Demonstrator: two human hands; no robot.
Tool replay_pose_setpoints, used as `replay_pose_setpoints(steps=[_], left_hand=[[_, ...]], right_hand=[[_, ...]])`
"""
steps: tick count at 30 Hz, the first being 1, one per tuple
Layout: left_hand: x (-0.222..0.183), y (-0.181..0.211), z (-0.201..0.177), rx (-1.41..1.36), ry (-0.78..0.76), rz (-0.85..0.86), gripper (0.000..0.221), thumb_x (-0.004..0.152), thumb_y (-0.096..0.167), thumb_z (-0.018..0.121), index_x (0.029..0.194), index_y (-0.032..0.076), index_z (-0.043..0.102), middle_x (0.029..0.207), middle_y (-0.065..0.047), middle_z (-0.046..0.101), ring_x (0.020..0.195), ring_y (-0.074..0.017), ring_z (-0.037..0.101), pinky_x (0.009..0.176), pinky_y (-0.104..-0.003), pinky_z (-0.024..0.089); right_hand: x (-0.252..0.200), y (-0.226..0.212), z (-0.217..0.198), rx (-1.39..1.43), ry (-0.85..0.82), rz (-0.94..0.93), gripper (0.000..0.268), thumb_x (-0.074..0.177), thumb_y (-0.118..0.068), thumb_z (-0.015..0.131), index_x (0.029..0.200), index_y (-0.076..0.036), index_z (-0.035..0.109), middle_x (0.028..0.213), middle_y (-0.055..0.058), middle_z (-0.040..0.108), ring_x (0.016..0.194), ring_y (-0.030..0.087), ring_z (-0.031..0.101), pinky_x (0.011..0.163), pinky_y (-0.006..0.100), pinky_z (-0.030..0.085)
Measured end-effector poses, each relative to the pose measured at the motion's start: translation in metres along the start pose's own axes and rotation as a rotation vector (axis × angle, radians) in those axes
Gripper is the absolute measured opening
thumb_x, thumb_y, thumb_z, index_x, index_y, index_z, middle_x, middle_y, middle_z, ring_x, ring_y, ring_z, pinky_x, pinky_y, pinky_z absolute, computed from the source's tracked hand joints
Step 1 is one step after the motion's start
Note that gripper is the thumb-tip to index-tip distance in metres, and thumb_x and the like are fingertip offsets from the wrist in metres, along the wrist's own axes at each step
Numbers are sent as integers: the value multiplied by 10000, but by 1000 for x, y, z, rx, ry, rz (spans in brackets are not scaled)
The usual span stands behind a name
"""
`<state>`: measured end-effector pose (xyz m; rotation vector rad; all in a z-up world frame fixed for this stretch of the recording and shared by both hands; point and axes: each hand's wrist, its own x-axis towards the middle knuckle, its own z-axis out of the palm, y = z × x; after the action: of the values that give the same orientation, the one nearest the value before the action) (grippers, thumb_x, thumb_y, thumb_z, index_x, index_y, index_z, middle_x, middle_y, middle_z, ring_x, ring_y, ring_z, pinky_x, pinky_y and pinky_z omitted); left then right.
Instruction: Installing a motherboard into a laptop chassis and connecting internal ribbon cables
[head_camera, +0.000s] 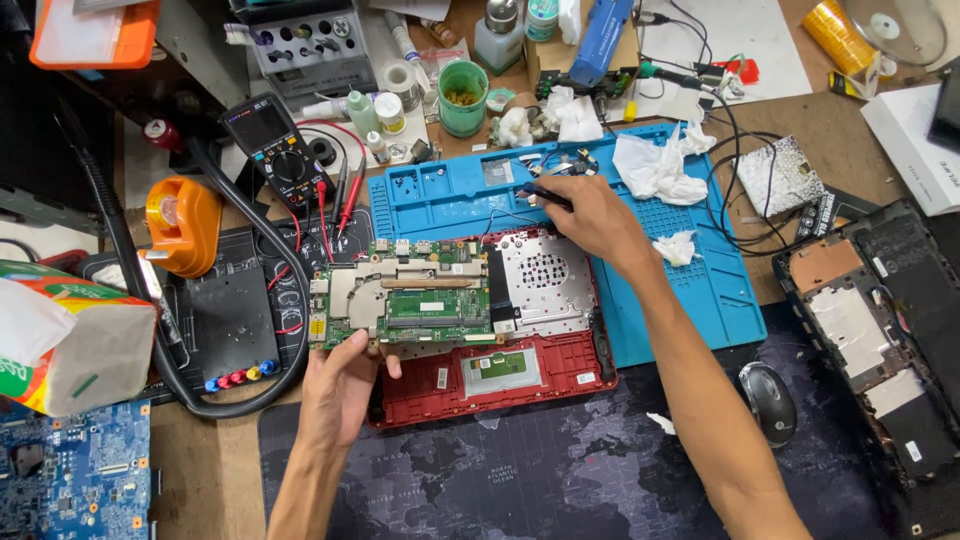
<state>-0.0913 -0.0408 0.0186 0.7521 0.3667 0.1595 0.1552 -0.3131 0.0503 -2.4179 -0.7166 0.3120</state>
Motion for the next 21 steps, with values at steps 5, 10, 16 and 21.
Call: replay_pose_setpoints(steps=[5,10,16,21], left_hand=[[11,-18,-32,15,-15,49,145,941,-19,607,995,111,643,798,-77,649,669,-223,616,551,-416,540],[26,-14,-27,86,-80,101,237,934,-34,578,1132,73,655,825,-123,660,656,-243,652,602,-400,596],[47,-16,-49,204,-95,201,560,943,-12,526,1464,175,439,1040,-172,689,635,-264,685,675,-412,589],[25,28,2,284,-62,323,960,992,-66,513,1676,322,-39,837,-248,696,775,-356,720,882,-417,533]], right_hand=[[-12,-17,-26,140,71,-6,232,1028,-149,605,1219,-90,723,916,105,724,784,240,653,662,392,500],[-24,-32,-48,179,199,-51,180,1018,-169,700,1171,-80,735,745,98,657,768,238,639,682,402,548],[-39,-63,-42,257,94,-79,180,985,-249,717,1096,-112,754,769,85,658,806,279,661,818,444,535],[-40,-80,-26,277,-13,-111,216,993,-148,672,1195,-98,732,831,104,715,841,316,690,915,465,526]])
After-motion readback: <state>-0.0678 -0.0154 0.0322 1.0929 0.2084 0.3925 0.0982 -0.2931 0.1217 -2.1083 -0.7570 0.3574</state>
